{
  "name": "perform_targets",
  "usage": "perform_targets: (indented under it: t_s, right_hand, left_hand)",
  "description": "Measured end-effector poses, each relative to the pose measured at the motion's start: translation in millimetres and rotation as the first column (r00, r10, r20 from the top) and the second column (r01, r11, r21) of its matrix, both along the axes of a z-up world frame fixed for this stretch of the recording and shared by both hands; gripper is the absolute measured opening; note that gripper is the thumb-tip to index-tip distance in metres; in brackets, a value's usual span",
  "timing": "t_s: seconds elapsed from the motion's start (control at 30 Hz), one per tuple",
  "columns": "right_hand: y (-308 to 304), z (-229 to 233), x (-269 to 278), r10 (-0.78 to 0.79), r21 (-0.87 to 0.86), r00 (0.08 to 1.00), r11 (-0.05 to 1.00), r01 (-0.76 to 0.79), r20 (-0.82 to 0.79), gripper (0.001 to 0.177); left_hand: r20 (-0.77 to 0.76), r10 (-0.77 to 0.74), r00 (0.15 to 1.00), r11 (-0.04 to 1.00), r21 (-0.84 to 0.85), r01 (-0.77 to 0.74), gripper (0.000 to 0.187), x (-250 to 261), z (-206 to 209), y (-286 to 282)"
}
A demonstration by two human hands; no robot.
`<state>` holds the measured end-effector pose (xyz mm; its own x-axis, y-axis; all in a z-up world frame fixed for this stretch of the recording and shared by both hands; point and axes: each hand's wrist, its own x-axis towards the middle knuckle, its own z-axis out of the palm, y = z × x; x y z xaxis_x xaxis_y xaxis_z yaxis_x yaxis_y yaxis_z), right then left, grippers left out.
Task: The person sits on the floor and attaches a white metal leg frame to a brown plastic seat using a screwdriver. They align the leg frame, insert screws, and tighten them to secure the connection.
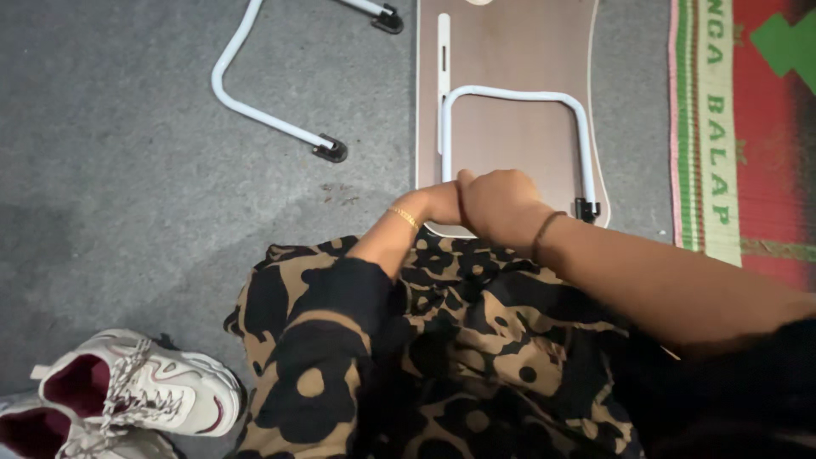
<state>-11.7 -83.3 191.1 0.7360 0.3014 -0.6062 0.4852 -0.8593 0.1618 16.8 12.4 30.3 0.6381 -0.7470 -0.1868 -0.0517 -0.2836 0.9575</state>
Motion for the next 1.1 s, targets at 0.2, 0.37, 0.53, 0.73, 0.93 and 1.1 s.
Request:
perform_targets:
  t_s: [0.2, 0.37, 0.53, 0.73, 0.93, 1.1]
  right_hand:
    - [-1, -2, 1, 0.163, -0.044, 0.986, 0.986, -0.162, 0.04, 0.033]
    - [-6, -14, 0, 0.344, 0.001, 0.932, 0.938, -0.346, 0.114, 0.024]
    - [-24, -13, -5, 0.367, 0.309, 0.747, 0.742, -0.594, 0.554, 0.035]
    - [-8, -36, -14, -0.304, 0.958, 0.941, 0.28, -0.059, 0.147, 0.039]
    - [4, -62, -14, -0.438, 0.979, 0.877, 0.126, -0.157, 0.197, 0.054]
    - [-15, -50, 19, -0.054, 0.996, 0.998, 0.082, -0.029, 0.033, 0.06]
  left_hand:
    - [0.136, 0.088, 0.987, 0.996, 0.019, -0.092, 0.043, -3, -23, -11]
    - [0.321, 0.552, 0.769, 0.758, 0.19, -0.624, 0.032, -29, -68, -52]
    - [0.022, 0.68, 0.733, 0.69, -0.356, -0.63, 0.026, -16, -64, -55]
    - [0.094, 0.674, 0.732, 0.729, -0.243, -0.64, 0.027, -26, -48, -33]
    - [0.161, 0.823, 0.544, 0.568, -0.219, -0.793, 0.028, -35, -56, -41]
    - [0.088, 0.946, 0.312, 0.324, -0.279, -0.904, 0.029, -43, -67, -74]
